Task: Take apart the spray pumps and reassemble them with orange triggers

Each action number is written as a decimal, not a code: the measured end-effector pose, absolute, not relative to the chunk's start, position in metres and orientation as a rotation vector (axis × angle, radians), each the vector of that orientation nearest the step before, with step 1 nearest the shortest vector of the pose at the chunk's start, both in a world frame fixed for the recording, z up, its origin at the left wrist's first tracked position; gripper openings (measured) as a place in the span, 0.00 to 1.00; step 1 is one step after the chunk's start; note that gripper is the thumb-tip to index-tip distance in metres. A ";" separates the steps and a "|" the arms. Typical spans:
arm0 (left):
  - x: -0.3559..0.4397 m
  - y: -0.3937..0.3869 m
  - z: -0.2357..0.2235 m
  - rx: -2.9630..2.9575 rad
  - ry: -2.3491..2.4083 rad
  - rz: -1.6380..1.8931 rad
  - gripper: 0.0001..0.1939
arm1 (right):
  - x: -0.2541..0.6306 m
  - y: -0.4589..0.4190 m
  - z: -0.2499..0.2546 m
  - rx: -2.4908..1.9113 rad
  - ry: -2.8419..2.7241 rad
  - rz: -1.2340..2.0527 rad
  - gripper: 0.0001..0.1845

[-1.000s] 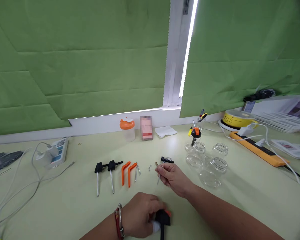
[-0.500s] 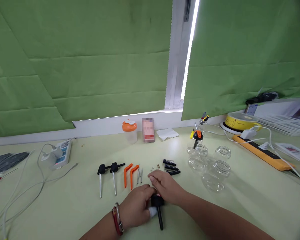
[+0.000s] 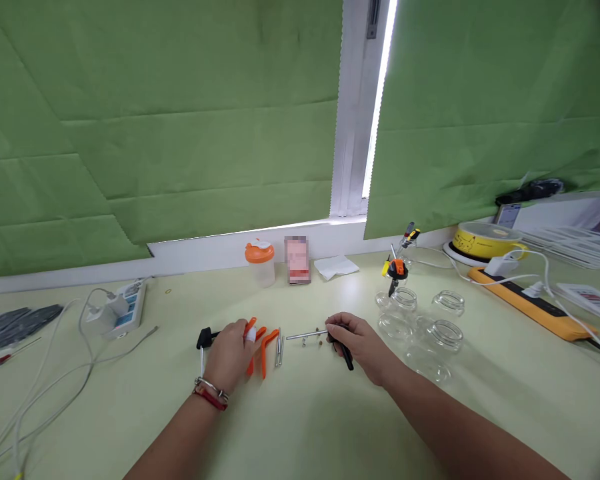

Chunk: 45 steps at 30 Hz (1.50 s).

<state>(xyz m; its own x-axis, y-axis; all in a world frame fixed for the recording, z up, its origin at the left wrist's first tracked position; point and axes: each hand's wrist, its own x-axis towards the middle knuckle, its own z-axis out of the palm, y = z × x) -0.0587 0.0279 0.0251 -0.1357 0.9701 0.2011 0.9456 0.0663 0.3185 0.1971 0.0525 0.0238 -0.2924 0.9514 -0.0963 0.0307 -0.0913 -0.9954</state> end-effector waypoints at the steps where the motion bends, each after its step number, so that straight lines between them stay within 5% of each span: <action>1: -0.062 0.031 0.023 2.009 2.298 0.528 0.13 | 0.197 0.052 0.023 -1.147 -1.419 1.494 0.16; 7: -0.059 0.035 0.018 2.016 2.325 0.253 0.13 | 0.193 0.046 0.012 -1.176 -1.628 1.473 0.18; 11: -0.047 0.023 0.024 2.139 2.222 0.392 0.16 | 0.192 0.043 0.010 -1.145 -1.602 1.503 0.19; 17: -0.009 -0.013 0.031 2.453 1.358 0.495 0.31 | 0.177 0.024 0.010 -0.785 -1.632 1.745 0.24; 20: -0.009 -0.011 0.036 2.325 1.313 0.554 0.29 | 0.175 0.018 0.012 -0.692 -1.695 1.770 0.30; 24: -0.057 0.017 0.050 2.021 2.088 0.786 0.23 | 0.191 0.028 0.028 -0.923 -1.862 1.356 0.30; 28: -0.138 0.040 0.059 1.464 2.839 0.520 0.26 | 0.226 0.051 0.054 -1.165 -1.856 0.745 0.25; 35: -0.212 0.046 0.029 1.396 2.668 0.111 0.18 | 0.293 0.084 0.076 -1.557 -1.811 -0.340 0.15; 45: -0.200 0.046 0.042 1.435 2.399 0.029 0.11 | 0.323 0.108 0.073 -2.061 -1.958 -0.101 0.26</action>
<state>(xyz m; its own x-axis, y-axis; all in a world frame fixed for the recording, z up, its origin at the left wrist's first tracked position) -0.1998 0.0456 0.0420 -0.4294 0.8585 -0.2804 0.8514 0.4883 0.1914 0.3225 0.1076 0.0733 0.0703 0.9652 0.2519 0.9860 -0.0290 -0.1641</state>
